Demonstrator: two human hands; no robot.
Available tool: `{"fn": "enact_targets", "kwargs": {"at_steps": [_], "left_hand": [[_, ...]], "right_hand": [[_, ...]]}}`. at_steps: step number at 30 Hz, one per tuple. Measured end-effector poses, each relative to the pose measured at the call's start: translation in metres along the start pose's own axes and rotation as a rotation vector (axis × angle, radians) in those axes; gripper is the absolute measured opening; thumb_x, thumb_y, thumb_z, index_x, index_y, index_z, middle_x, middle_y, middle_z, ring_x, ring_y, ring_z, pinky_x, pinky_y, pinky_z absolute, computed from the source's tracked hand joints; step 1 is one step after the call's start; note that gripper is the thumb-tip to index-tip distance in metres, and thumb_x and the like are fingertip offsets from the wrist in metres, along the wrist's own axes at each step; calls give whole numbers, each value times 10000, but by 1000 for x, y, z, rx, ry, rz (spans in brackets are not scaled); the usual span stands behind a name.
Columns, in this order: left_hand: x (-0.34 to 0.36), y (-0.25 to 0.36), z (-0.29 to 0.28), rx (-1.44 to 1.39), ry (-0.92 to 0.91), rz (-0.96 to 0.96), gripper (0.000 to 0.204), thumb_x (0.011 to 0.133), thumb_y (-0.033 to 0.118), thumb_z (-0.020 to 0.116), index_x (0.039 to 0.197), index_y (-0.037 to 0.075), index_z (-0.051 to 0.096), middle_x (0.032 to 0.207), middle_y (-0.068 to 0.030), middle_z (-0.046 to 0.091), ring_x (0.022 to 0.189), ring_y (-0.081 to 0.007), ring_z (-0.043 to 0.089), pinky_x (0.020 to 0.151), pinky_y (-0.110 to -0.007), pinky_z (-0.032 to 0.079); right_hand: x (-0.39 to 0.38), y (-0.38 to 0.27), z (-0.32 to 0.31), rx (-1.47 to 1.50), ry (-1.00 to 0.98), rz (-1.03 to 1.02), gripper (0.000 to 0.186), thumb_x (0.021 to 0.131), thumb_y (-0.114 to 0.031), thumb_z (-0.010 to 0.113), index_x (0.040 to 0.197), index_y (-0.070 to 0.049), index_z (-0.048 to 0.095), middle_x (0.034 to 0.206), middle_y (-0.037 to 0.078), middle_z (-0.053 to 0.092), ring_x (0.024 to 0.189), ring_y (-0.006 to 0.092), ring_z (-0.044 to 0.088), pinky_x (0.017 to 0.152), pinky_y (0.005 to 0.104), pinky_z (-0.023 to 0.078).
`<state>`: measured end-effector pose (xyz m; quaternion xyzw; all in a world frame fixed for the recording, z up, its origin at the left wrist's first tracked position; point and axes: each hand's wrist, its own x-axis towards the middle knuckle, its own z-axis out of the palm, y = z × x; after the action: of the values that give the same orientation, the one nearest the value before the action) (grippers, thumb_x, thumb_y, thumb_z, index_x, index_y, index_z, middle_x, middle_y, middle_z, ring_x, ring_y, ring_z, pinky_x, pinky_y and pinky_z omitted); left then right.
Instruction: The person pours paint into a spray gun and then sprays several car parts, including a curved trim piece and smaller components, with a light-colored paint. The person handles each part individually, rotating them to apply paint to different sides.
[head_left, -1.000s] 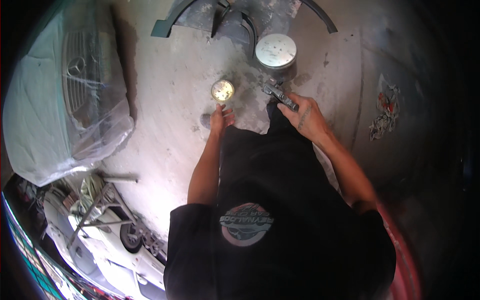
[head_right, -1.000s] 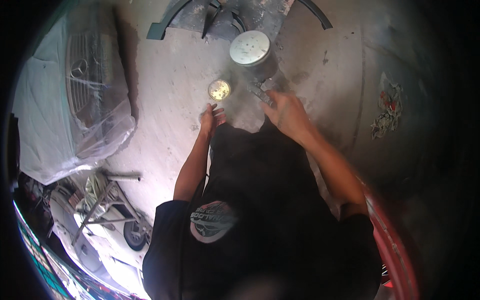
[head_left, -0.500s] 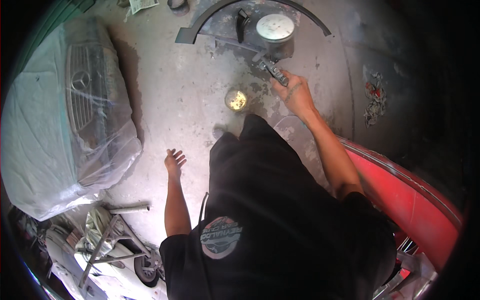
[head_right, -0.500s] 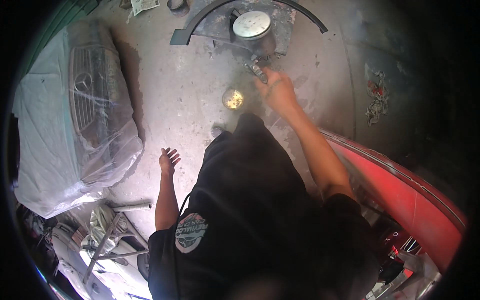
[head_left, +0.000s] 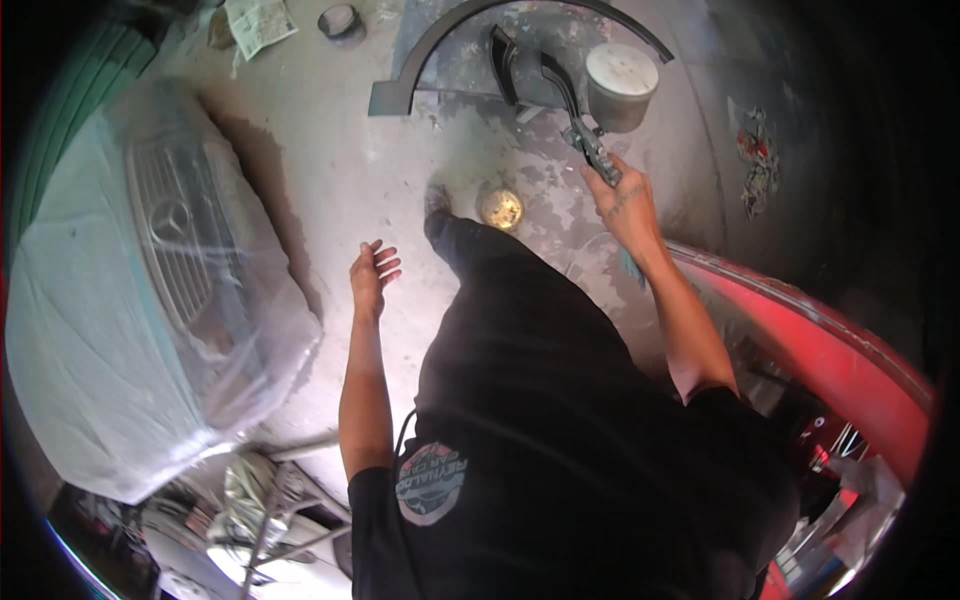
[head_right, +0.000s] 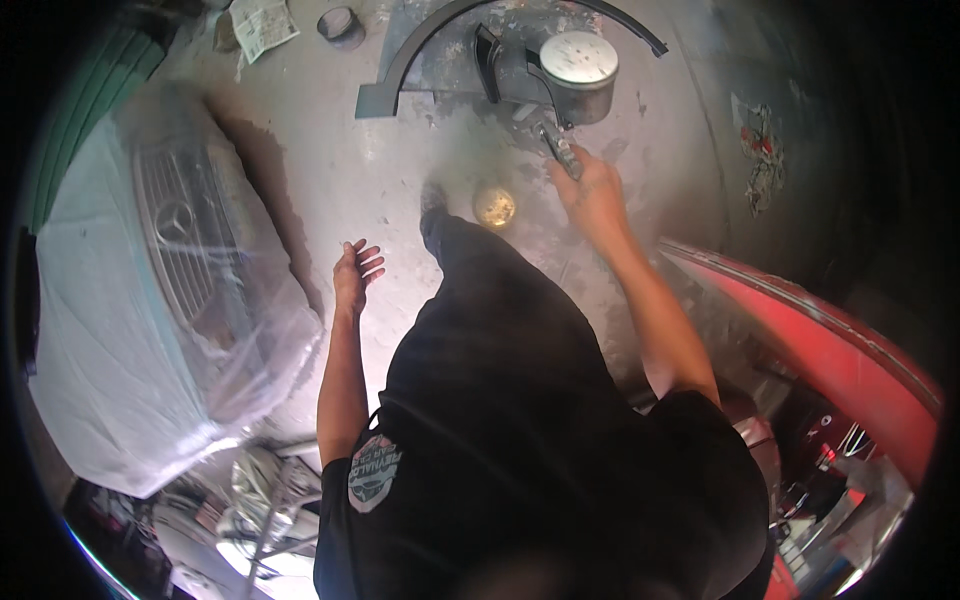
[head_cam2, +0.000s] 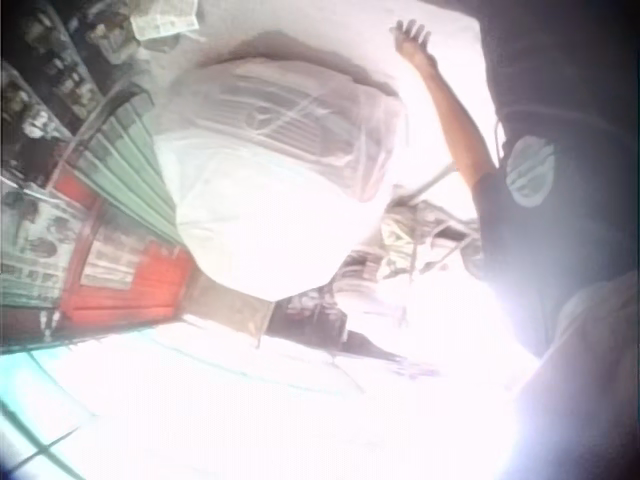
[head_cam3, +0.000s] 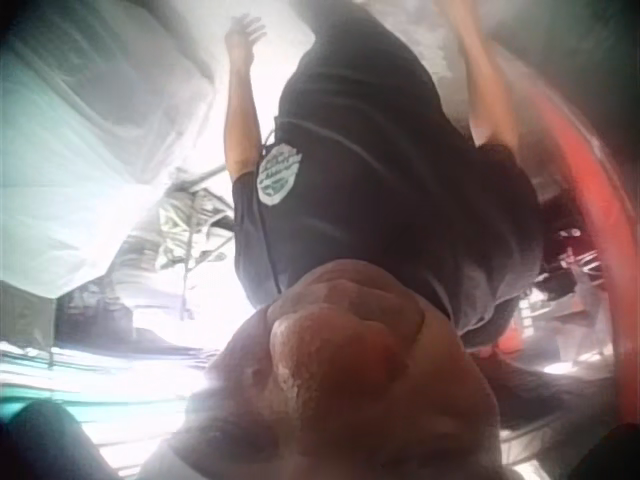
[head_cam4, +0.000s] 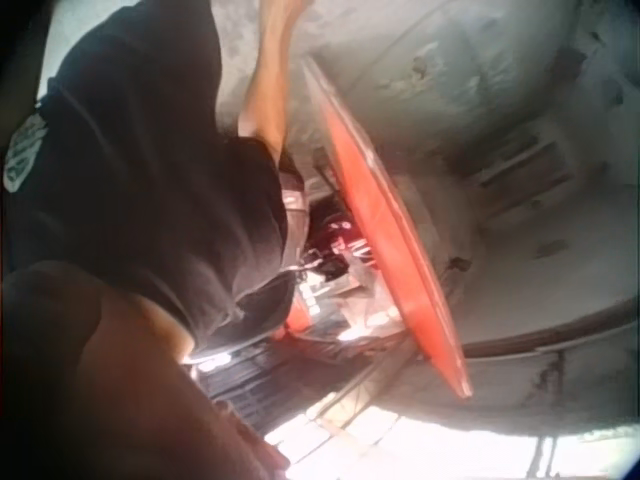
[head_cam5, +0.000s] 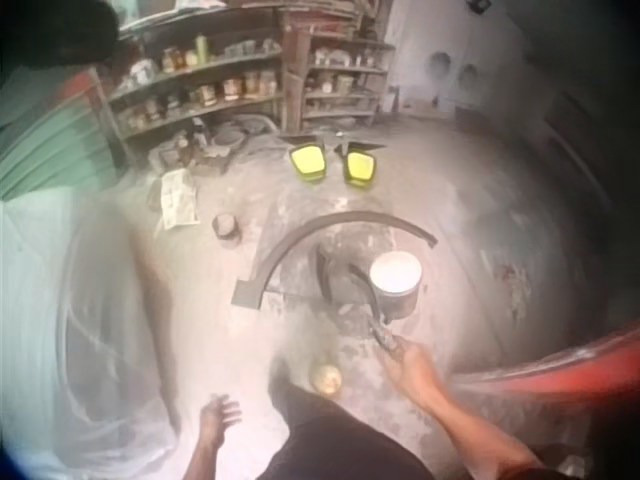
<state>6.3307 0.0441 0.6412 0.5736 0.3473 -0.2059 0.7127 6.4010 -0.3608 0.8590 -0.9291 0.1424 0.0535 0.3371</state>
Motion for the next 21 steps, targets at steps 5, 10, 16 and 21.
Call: {"fn": "enact_targets", "kwargs": {"at_steps": [5,10,16,21], "left_hand": [[63,50,-18,210,-78,-93,661,1097,515,397,1441,-39,507,1168,-171,693,957,-256,700,788,-386,600],[98,100,-33,316,-149,-150,688,1073,546,454,1418,-44,535,1123,-159,697,885,-234,699,733,-358,604],[169,153,-38,438,-311,-177,631,1064,534,493,1355,-18,589,1074,-123,713,821,-198,687,686,-339,603],[233,211,-62,657,-448,-156,648,1052,559,502,1348,-9,598,1060,-125,717,864,-213,692,708,-365,597]], "right_hand": [[11,-20,41,218,47,200,349,965,-257,682,1120,56,674,706,169,632,624,265,648,611,401,495],[12,-57,67,316,101,399,362,974,-276,675,1118,56,674,643,111,607,553,202,617,567,374,487],[37,-127,100,458,272,512,430,961,-276,669,1222,66,665,618,171,611,547,259,623,592,411,497],[77,-176,146,427,513,558,465,937,-264,668,1251,79,650,609,206,594,554,323,620,623,443,504]]}}
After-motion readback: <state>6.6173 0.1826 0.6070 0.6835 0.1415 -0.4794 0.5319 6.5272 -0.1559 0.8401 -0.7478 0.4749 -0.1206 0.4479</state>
